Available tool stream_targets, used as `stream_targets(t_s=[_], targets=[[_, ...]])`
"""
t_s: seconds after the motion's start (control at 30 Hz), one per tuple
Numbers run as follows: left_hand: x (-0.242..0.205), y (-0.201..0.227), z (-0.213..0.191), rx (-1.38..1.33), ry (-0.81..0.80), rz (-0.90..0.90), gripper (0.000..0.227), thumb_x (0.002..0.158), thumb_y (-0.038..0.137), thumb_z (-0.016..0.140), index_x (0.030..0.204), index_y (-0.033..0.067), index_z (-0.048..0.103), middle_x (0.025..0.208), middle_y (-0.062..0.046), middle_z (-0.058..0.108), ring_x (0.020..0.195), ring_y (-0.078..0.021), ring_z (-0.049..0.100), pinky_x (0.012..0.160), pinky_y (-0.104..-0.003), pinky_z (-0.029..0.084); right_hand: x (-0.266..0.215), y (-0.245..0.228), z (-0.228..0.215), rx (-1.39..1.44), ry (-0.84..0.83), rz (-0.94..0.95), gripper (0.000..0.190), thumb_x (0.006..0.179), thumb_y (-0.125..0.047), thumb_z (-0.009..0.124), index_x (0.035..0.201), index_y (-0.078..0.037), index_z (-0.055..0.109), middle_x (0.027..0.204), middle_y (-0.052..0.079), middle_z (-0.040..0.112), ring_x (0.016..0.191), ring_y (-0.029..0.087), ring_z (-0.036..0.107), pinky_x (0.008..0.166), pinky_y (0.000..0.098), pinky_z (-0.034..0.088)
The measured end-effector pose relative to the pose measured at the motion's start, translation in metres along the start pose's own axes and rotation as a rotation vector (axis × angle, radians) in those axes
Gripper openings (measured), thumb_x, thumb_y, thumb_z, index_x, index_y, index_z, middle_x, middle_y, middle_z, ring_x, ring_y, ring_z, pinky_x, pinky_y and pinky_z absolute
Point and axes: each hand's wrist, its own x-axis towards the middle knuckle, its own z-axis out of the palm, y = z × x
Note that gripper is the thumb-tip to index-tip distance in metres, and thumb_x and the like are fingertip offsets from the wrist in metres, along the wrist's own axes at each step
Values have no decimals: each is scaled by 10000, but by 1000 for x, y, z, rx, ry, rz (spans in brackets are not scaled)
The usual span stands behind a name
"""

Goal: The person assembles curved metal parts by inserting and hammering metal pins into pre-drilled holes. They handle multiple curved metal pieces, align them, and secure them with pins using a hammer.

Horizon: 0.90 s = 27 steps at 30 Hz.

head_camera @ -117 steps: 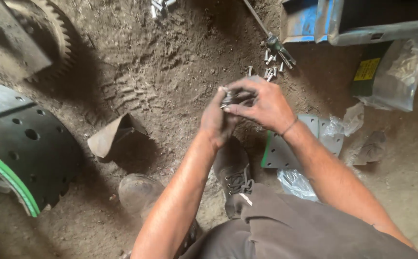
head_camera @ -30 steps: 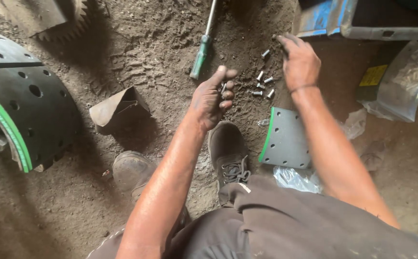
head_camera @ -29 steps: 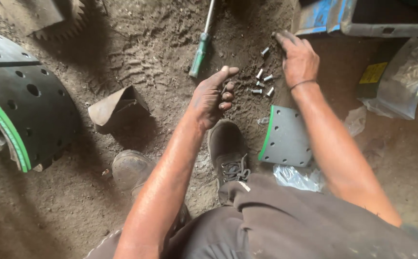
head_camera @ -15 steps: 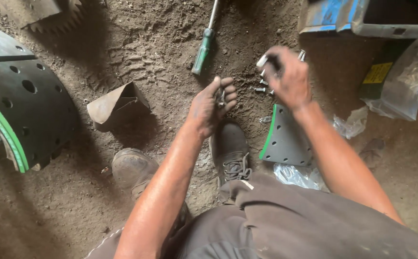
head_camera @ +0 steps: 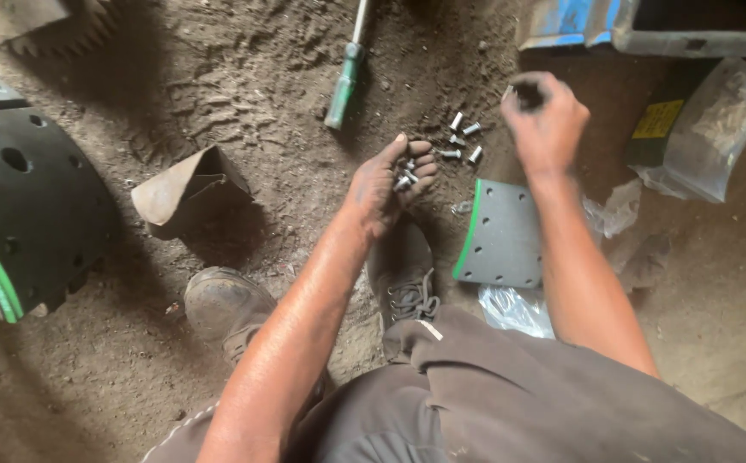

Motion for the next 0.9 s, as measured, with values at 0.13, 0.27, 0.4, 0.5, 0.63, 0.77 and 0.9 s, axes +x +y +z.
stream_targets(t_s=[0.13,0.27,0.4,0.5,0.63,0.77,0.9], targets=[[10,-3,2,-152,-23,-13,409,977,385,552,1054,16,710,929,-94,732,837,-168,734,744,-293,650,-42,-11,-4,204,-50,85,181,946,-189,848,1091,-110,771,1031,103,790,909,147,736,846,320,599],[23,8,2,-71,-160,45,348,1065,378,669,1018,34,687,868,-42,667,741,-132,642,575,-253,508,-37,19,10,-320,193,25,294,828,-147,917,1068,-46,782,986,190,726,859,210,689,781,355,566],[7,10,-13,62,-83,38,374,1023,390,651,1031,21,704,867,-47,675,724,-121,647,597,-253,535,-46,34,9,-154,167,104,135,945,-78,802,1074,-62,769,1030,113,781,935,160,731,864,305,583],[1,13,-7,30,-17,7,366,973,374,604,1038,31,712,876,-68,708,747,-137,702,658,-267,603,-47,6,-2,115,33,209,167,926,-120,807,1080,-82,756,1019,80,785,912,141,732,834,279,583],[4,-2,-6,-79,-75,2,398,980,387,605,1013,-2,684,865,-107,726,740,-177,715,639,-266,589,-61,-35,2,156,-69,-39,213,938,-114,825,1141,-92,765,1090,84,766,969,194,735,863,310,584],[12,2,-12,-74,-153,4,350,1036,379,672,982,35,698,769,-55,666,658,-126,658,504,-226,511,-42,-36,27,-435,101,-706,372,753,-161,798,1118,-102,755,1144,141,729,957,333,715,841,374,581],[-1,4,-20,32,-18,21,359,1023,380,653,1016,26,712,800,-45,680,722,-129,674,594,-252,554,-39,-21,40,-265,-63,-469,327,919,-65,786,1240,-117,745,1197,128,712,1028,326,716,910,383,598]])
